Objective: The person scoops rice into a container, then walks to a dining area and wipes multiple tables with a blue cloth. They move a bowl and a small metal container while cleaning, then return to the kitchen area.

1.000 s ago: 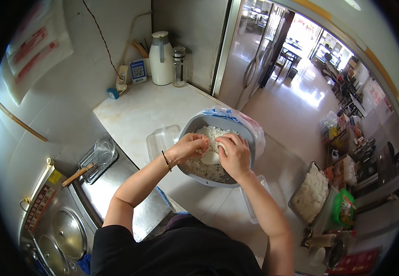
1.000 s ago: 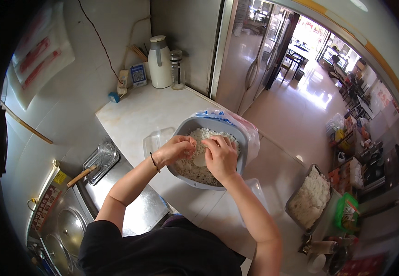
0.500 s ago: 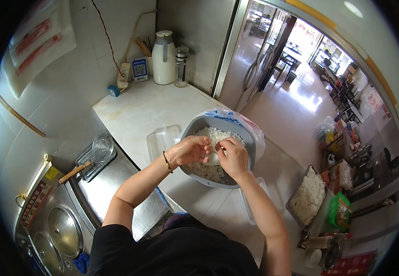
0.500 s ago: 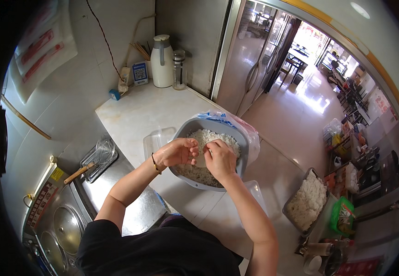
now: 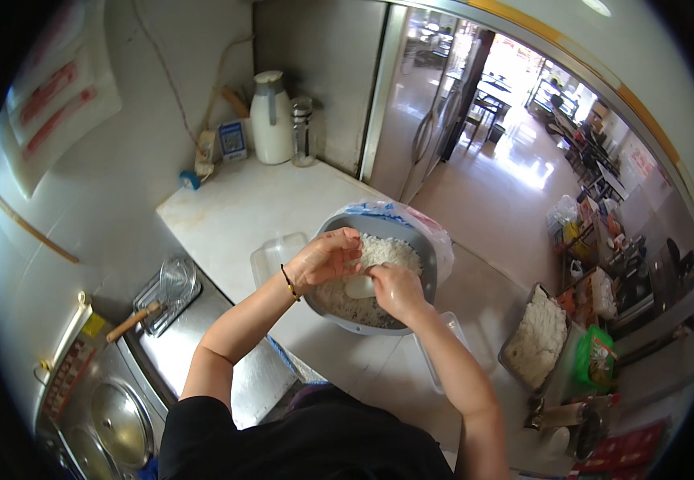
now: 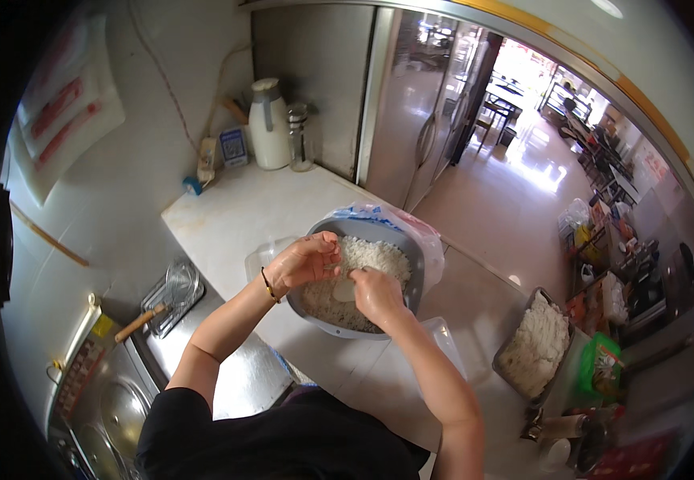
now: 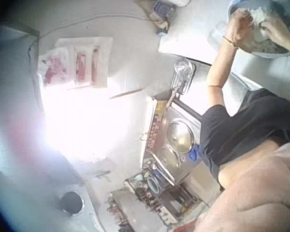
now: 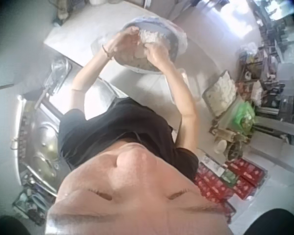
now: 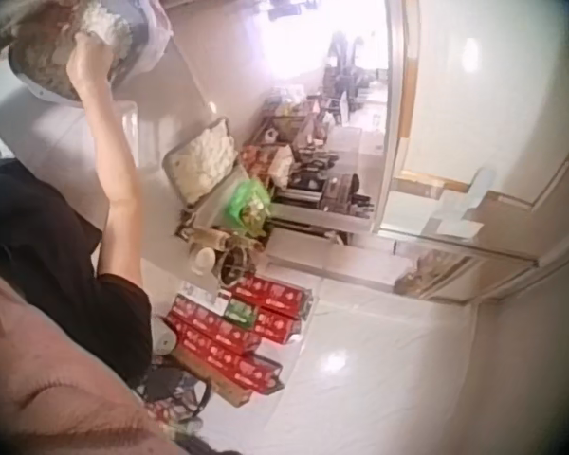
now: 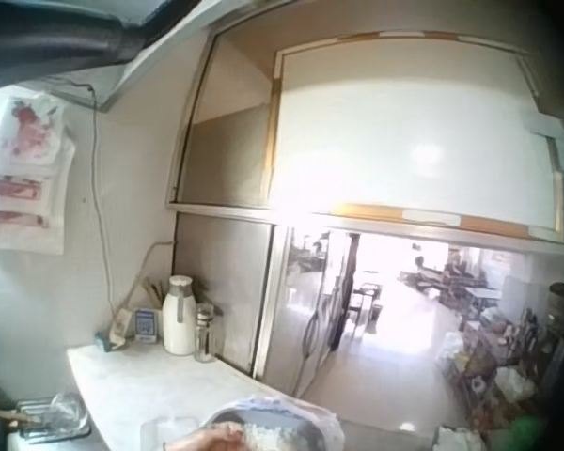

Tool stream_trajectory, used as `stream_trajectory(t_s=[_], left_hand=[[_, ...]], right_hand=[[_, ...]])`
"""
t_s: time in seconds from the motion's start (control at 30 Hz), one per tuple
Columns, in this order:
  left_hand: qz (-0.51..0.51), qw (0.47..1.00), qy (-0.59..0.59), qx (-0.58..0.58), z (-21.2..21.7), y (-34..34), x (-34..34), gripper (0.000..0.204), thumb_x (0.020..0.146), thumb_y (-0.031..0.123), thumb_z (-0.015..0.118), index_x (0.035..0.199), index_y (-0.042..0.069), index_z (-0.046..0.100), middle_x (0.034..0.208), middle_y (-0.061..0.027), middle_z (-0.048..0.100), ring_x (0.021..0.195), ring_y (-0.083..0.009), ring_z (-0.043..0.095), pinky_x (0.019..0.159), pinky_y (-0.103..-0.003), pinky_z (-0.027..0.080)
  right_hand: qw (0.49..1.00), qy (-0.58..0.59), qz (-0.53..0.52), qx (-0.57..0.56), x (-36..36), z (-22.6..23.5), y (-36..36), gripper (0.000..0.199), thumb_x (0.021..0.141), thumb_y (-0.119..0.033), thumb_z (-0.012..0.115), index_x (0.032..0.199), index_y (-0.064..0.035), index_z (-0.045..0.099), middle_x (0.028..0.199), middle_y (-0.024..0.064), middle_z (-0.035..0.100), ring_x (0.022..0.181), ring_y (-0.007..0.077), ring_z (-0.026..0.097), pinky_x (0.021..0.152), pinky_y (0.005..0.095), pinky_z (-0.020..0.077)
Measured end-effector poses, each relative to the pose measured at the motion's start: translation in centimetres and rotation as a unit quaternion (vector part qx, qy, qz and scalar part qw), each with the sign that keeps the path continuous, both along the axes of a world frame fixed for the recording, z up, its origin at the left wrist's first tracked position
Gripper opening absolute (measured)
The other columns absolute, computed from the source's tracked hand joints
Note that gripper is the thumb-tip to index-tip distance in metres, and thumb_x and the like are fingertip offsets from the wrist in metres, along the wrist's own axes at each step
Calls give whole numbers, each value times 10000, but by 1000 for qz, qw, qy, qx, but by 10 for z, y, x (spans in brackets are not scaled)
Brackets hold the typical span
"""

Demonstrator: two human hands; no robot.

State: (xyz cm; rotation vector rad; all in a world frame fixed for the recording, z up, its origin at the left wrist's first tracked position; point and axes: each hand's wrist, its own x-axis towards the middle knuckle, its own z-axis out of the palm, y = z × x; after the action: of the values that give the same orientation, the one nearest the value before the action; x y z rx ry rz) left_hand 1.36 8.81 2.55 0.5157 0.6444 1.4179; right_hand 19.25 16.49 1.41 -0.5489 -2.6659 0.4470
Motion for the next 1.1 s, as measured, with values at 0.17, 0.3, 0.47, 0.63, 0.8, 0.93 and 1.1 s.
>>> stream_trajectory(t_s=[0.17, 0.3, 0.47, 0.63, 0.8, 0.93, 1.1], left_hand=[[49, 985, 168, 6, 34, 65, 3, 60, 817, 102, 567, 801, 145, 529, 775, 31, 544, 768, -91, 530, 691, -289, 451], [68, 941, 329, 40, 60, 154, 14, 48, 808, 109, 549, 792, 150, 531, 773, 38, 558, 735, -74, 533, 655, -261, 446], [117, 810, 566, 99, 42, 279, 8, 85, 761, 170, 593, 785, 89, 592, 706, 4, 584, 654, -97, 538, 582, -239, 433], [116, 716, 682, 88, -1, 355, 6, 197, 688, 221, 667, 772, 49, 618, 701, -27, 608, 614, -100, 536, 577, -239, 425], [27, 798, 581, 158, -17, 384, 10, 177, 690, 144, 599, 820, 33, 645, 701, -23, 604, 610, -92, 517, 575, -225, 416], [14, 814, 575, 81, -8, 388, 16, 279, 710, 93, 492, 933, 51, 654, 717, 1, 578, 684, -86, 497, 624, -199, 379], [16, 843, 533, 69, 20, 363, 36, 262, 709, 106, 488, 900, 84, 666, 700, 10, 574, 667, -73, 489, 605, -173, 355]], right_hand=[[990, 9, 8, 140, 7, -14, 0, 65, 678, -76, 562, 697, -73, 624, 858, 76, 562, 894, 250, 537, 695, 370, 474], [988, -62, 11, 138, 13, -24, 4, 73, 683, -106, 563, 662, -111, 633, 782, 61, 566, 794, 245, 577, 652, 356, 472], [988, -139, -4, 62, 9, -10, -11, 59, 719, -102, 578, 754, -96, 625, 865, 69, 553, 840, 225, 559, 673, 348, 464], [997, 7, -17, 73, 13, -12, -13, 187, 684, -44, 603, 868, -72, 582, 915, 67, 502, 910, 206, 525, 742, 343, 458], [993, -113, 13, -42, 13, -9, -4, 165, 690, -10, 555, 849, -48, 574, 918, 64, 516, 902, 232, 537, 750, 370, 453], [998, -54, -6, -14, 15, -11, -9, 272, 703, -22, 558, 973, -14, 586, 1193, 116, 458, 1108, 243, 443, 859, 369, 397], [999, -51, -15, 12, 18, -13, -5, 289, 690, -40, 584, 978, -27, 594, 1201, 104, 469, 1111, 233, 448, 872, 357, 393]])
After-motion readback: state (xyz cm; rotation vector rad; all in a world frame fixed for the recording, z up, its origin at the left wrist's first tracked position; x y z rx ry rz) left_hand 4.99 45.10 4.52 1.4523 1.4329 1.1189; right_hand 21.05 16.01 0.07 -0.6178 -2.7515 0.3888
